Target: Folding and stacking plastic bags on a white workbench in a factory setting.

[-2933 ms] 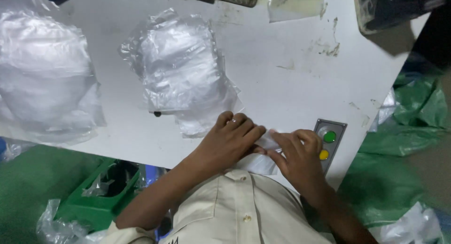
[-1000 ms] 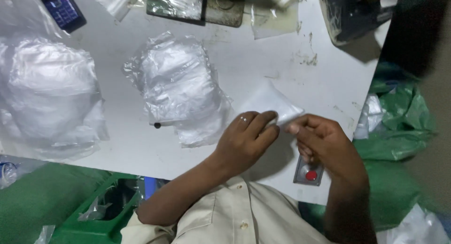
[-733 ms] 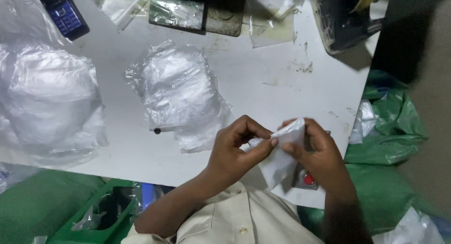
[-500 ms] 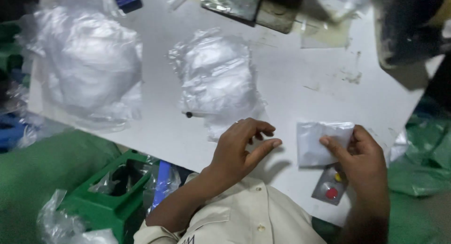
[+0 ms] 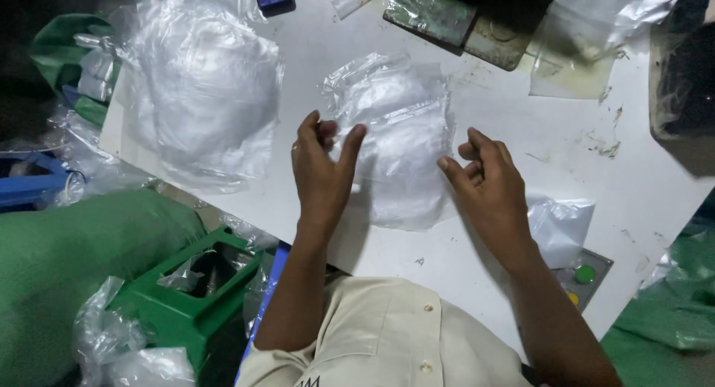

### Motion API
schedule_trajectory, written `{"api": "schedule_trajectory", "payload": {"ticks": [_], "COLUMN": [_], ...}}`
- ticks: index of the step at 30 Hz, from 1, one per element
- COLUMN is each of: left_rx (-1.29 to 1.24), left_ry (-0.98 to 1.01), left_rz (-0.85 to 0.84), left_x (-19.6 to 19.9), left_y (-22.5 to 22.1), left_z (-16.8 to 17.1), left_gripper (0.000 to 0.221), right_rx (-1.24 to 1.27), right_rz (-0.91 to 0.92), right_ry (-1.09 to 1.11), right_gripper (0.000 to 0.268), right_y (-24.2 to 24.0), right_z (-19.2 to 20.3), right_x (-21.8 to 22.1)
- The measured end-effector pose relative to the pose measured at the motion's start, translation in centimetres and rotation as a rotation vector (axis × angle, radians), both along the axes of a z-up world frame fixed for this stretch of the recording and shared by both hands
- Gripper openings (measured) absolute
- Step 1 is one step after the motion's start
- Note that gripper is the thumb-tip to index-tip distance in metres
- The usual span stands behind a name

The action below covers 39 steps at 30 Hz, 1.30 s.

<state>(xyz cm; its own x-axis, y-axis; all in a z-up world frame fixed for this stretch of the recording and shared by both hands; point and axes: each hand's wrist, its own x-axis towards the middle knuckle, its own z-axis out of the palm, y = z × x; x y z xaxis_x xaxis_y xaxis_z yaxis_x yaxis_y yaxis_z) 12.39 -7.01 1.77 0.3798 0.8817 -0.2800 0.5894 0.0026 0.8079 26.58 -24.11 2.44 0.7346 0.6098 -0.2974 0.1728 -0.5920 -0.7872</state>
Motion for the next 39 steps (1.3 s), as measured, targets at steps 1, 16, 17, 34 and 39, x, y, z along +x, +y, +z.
{"api": "schedule_trajectory", "payload": {"ticks": [1,16,17,34,39], "left_rx": [-0.003,0.161,-0.220,0.061,-0.620], "left_ry": [-0.005,-0.498,-0.195,-0.289,-0.731], "left_rz": [0.005,-0.957,-1.185,-0.329,-0.203], "left_x": [0.4,-5.9,-6.5,-5.3,-5.1], "left_y": [0.4,-4.8,-5.1,-9.2,-8.5], "left_z": [-1.1,2.9,3.3,2.3,0.9], "left_gripper": [0.090,0.032,0.054,0.089,0.005], "right_rx": [-0.003,0.080,0.288,-0.151,0.193], "right_rz": [0.005,0.332,0.437,-0.260,-0.004], "right_ry": [-0.005,0.538,0.552,0.109,0.535], "right_gripper": [0.062,0.068,0.065,0.029,0.114], "right_y": [0.5,-12.4,-16.7,-5.6,-5.4], "right_z": [-0.2,-3.6,-9.7,3.1,0.9], "right_x": [-0.3,-3.9,-5.1,-8.1,-9.1]}}
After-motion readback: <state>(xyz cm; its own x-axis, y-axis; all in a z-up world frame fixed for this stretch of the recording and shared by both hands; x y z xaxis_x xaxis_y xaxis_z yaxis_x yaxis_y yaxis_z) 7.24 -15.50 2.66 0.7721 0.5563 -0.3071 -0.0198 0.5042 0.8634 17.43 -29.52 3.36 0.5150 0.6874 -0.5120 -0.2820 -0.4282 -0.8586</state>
